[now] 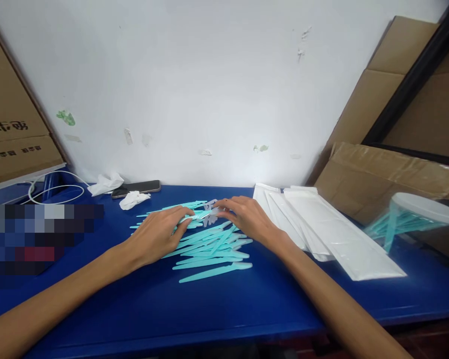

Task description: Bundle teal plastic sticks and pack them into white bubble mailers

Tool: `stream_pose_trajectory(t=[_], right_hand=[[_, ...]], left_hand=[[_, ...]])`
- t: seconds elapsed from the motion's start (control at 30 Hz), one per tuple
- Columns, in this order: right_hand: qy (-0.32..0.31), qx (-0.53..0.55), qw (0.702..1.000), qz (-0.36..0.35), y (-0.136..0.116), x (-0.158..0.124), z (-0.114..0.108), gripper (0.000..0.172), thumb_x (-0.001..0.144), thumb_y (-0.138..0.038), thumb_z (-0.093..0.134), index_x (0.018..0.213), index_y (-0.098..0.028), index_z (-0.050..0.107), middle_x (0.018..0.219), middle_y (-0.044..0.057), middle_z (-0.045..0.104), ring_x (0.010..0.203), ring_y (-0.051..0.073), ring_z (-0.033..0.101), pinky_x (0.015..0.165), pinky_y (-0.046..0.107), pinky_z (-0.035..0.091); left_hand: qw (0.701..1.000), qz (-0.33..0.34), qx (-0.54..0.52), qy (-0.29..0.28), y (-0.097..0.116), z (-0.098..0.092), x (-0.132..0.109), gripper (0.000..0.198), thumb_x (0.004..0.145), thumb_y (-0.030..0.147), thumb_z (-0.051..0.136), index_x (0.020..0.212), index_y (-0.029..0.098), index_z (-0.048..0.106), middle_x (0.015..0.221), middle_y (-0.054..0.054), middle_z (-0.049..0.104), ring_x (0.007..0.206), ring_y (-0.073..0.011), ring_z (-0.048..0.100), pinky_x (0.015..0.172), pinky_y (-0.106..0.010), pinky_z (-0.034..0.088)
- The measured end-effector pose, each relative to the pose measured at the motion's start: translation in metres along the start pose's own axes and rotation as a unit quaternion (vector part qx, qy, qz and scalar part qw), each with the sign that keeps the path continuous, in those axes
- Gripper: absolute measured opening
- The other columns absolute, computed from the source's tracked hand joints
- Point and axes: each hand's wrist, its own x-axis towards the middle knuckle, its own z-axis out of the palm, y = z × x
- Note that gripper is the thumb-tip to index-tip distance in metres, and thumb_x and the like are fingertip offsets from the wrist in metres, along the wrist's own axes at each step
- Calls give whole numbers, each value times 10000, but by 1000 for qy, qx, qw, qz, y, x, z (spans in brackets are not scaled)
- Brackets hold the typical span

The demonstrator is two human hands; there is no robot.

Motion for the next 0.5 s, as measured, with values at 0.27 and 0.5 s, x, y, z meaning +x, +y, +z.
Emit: stream_pose_trajectory(t=[0.27,0.5], right_hand=[[1,10,1000,0,-2,-1,4,342,997,-386,520,1305,-246,568,978,37,763,865,159,692,819,296,480],[19,-13,995,-97,-11,2,14,233,987,-304,553,1183,-206,633,836,56,764,783,194,709,737,300,499]], left_hand=[[999,33,-21,-1,0,3,-3,390,1032,416,339,1254,225,597,1186,-56,701,951,-241,690,796,-366,522],[997,75,-21,12,1,13,-6,385,1030,388,356,1277,219,598,1158,-64,707,973,-241,681,791,-349,521]])
